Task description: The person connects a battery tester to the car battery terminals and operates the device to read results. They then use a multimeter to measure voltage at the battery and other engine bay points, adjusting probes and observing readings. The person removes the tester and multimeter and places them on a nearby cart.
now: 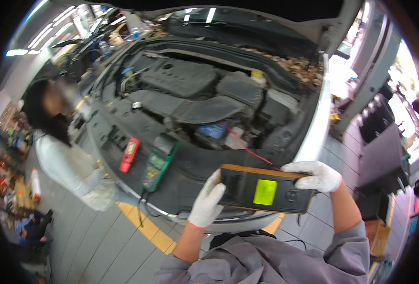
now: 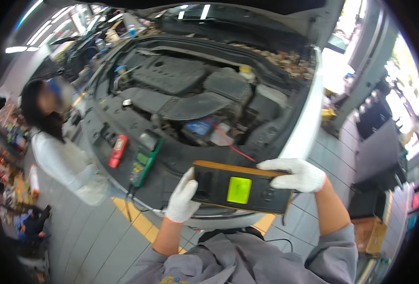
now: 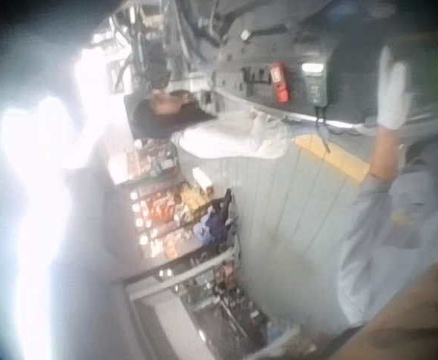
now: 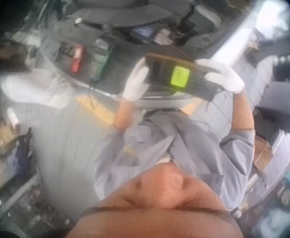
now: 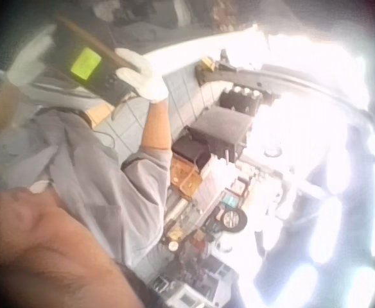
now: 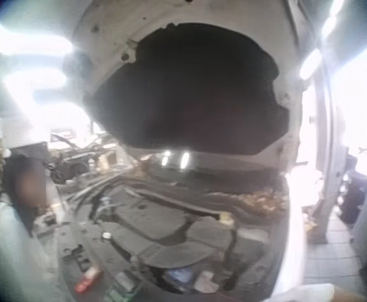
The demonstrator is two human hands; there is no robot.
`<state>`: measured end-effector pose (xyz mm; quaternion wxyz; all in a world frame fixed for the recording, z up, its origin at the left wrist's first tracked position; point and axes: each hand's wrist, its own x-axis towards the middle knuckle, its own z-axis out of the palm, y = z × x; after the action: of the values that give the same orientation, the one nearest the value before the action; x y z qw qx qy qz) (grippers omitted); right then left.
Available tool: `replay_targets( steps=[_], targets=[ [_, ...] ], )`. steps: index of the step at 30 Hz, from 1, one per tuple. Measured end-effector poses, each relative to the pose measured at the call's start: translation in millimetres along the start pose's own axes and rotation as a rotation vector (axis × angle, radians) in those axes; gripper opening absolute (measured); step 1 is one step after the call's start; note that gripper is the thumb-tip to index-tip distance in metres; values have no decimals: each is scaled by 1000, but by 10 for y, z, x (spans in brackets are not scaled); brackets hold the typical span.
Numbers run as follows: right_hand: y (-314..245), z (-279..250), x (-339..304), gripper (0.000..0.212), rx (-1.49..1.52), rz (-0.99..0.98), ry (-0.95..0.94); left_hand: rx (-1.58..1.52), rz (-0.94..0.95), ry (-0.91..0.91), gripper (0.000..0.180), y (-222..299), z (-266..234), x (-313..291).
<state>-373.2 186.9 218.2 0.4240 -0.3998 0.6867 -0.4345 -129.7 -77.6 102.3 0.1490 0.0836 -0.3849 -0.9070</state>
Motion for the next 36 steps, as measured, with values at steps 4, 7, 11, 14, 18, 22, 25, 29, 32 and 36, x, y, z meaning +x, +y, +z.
replay_targets(
  steps=[4,7,11,14,18,22,25,29,32,36],
  targets=[
    [96,-5,284,54,169,-18,17,-205,11,-5,83,-62,-4,46],
    [226,165,497,63,71,-44,86,-237,-72,-11,88,-182,23,157],
    [383,638,746,75,67,14,-11,-144,-140,183,67,-457,109,242],
    [376,660,954,83,0,21,-81,-192,-105,199,66,-459,-68,309],
    [243,499,1343,81,-36,5,-165,-244,-75,176,69,-432,-267,483],
    [93,385,1891,65,-91,25,-102,-214,101,264,59,-409,-260,905],
    [64,252,2320,64,-28,-90,-117,-275,175,355,57,-305,-356,1307],
    [202,235,2578,95,-111,-49,-153,-174,292,479,45,-236,-602,1540],
    [360,451,2508,106,-20,-210,-126,1,431,557,56,-224,-682,1440],
    [507,489,2357,115,16,-178,-234,-285,502,497,80,-268,-511,1345]
  ],
)
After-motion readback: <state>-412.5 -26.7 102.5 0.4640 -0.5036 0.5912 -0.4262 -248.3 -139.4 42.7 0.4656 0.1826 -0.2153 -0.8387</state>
